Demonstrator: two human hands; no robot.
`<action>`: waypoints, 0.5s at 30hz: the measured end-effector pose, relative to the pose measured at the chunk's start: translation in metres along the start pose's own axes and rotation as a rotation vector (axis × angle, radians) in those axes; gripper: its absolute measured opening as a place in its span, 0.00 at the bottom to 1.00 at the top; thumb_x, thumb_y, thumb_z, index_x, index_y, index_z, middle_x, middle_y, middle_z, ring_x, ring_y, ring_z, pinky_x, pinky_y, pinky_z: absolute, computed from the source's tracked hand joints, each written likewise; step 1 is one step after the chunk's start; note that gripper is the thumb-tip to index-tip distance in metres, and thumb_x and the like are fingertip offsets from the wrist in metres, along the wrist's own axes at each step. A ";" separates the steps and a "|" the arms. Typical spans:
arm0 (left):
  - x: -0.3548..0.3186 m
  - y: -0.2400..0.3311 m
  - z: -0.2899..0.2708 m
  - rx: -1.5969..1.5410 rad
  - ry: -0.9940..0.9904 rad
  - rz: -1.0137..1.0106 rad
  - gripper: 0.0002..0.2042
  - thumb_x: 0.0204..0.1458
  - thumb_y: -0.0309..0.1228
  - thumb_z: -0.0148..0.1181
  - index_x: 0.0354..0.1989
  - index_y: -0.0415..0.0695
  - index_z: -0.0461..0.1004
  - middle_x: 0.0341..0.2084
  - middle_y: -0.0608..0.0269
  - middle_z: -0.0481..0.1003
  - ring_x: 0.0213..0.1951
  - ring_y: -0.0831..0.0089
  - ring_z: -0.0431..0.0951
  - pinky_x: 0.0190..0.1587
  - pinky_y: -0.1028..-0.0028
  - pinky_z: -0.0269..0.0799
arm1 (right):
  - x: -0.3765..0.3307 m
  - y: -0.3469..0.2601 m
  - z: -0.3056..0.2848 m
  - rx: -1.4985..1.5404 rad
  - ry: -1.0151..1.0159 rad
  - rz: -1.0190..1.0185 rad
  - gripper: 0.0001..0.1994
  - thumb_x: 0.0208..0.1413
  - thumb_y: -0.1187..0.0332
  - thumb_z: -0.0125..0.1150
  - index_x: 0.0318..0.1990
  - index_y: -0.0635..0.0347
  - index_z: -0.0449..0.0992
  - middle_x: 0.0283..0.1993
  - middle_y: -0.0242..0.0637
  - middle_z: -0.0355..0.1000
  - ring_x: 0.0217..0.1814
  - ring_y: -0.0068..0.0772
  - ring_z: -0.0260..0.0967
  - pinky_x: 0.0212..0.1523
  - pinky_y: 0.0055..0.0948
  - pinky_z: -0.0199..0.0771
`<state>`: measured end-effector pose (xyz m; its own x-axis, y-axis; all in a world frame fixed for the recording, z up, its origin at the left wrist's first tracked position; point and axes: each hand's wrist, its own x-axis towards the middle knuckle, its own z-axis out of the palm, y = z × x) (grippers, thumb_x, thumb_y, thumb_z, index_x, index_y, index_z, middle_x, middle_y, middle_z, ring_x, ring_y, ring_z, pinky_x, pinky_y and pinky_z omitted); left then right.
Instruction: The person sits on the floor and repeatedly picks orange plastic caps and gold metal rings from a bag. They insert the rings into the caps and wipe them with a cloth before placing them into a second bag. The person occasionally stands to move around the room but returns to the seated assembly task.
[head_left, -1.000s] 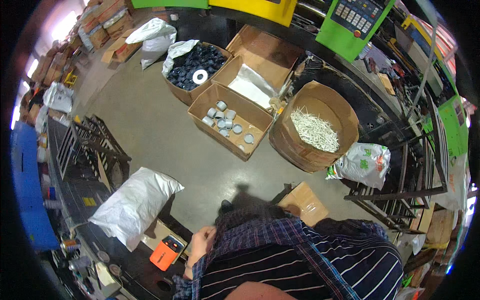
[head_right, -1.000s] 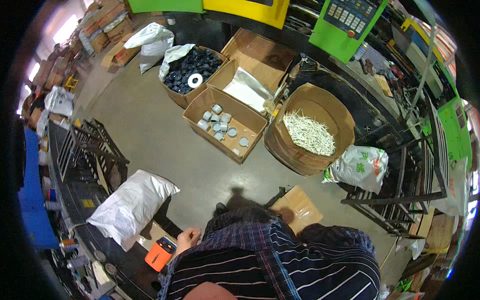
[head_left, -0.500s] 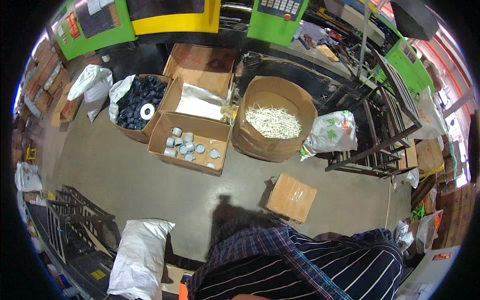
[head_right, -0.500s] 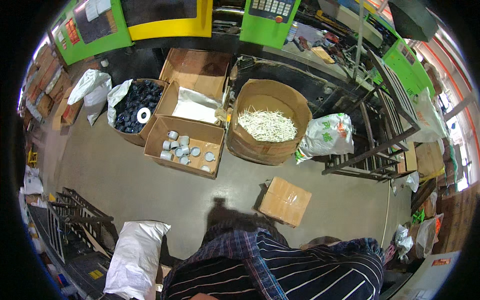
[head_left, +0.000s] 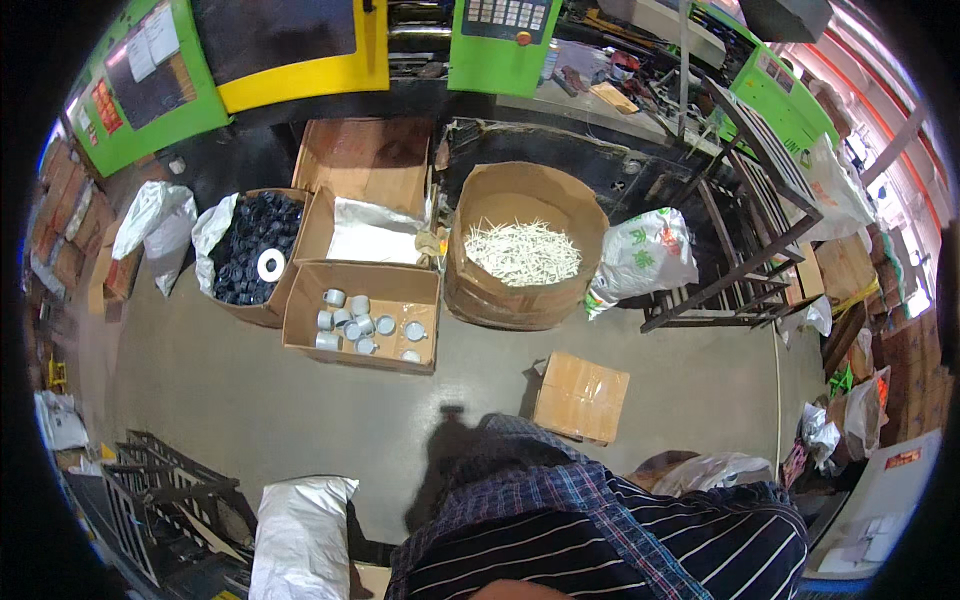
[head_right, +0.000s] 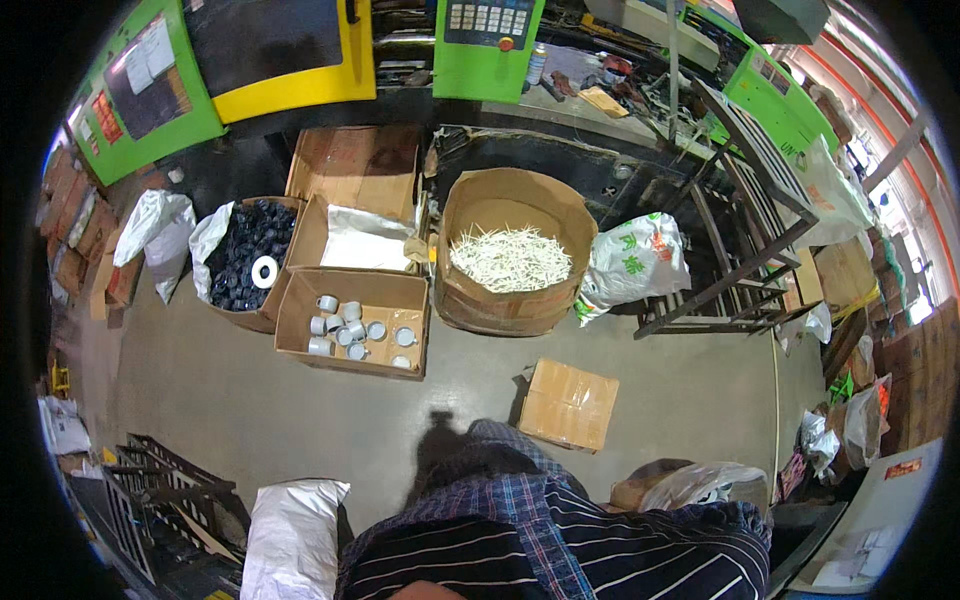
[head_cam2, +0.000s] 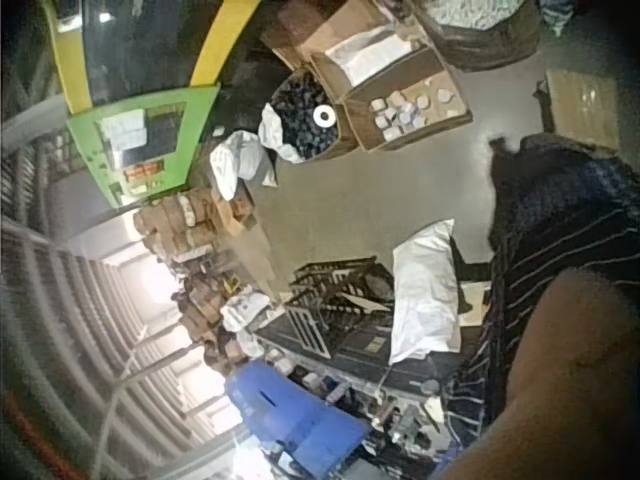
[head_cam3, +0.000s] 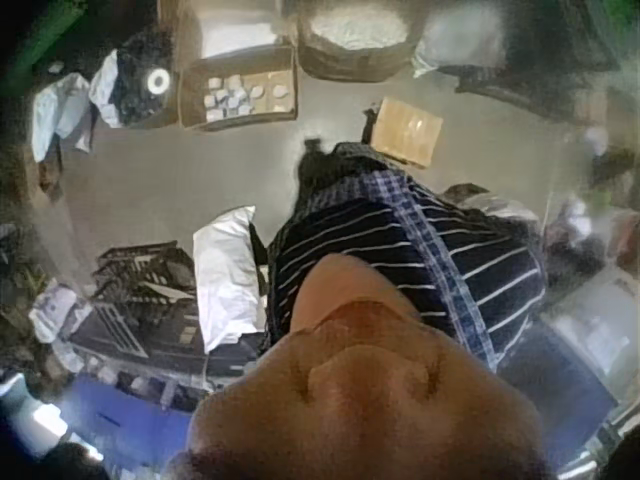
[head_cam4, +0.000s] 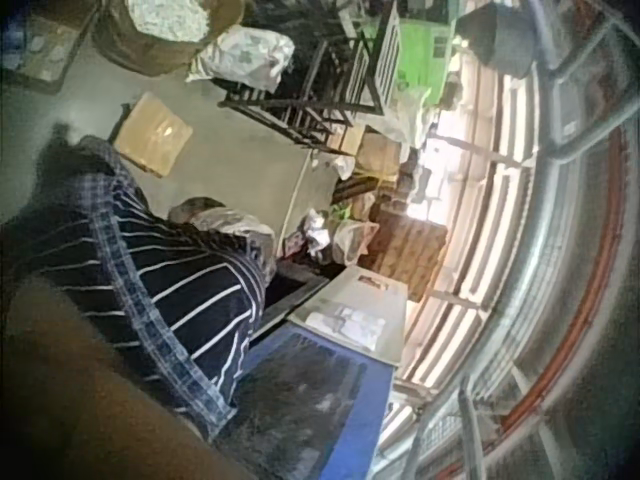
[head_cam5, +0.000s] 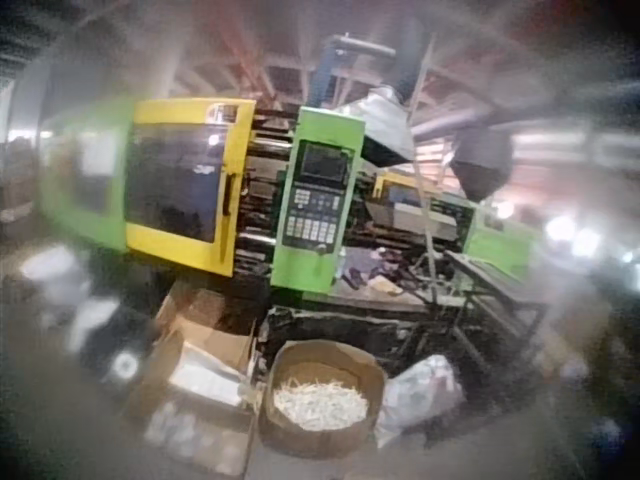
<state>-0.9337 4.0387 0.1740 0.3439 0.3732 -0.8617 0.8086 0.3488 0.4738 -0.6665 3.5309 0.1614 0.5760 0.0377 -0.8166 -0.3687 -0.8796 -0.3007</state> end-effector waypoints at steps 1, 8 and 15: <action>0.005 0.011 0.003 0.017 -0.014 0.011 0.09 0.60 0.30 0.59 0.44 0.41 0.78 0.32 0.59 0.79 0.32 0.70 0.77 0.38 0.73 0.75 | 0.004 -0.002 -0.003 0.011 0.005 0.003 0.06 0.54 0.70 0.57 0.28 0.62 0.75 0.24 0.39 0.72 0.24 0.33 0.67 0.28 0.40 0.68; 0.037 0.103 0.046 0.098 -0.086 0.088 0.09 0.60 0.30 0.59 0.45 0.40 0.78 0.33 0.59 0.79 0.33 0.70 0.77 0.38 0.73 0.75 | 0.068 -0.032 -0.060 0.046 0.025 -0.026 0.07 0.55 0.70 0.56 0.27 0.62 0.74 0.23 0.38 0.71 0.23 0.32 0.66 0.26 0.40 0.67; 0.086 0.205 0.127 0.114 -0.060 0.054 0.09 0.60 0.30 0.58 0.45 0.40 0.77 0.33 0.59 0.79 0.33 0.70 0.78 0.38 0.73 0.76 | 0.247 -0.143 -0.240 -0.028 0.213 -0.283 0.07 0.55 0.71 0.55 0.26 0.62 0.73 0.22 0.37 0.70 0.21 0.32 0.65 0.25 0.40 0.66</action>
<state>-0.6782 4.0333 0.1737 0.4140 0.3355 -0.8462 0.8357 0.2285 0.4994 -0.2963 3.5524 0.1214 0.7930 0.1845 -0.5805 -0.1540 -0.8613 -0.4842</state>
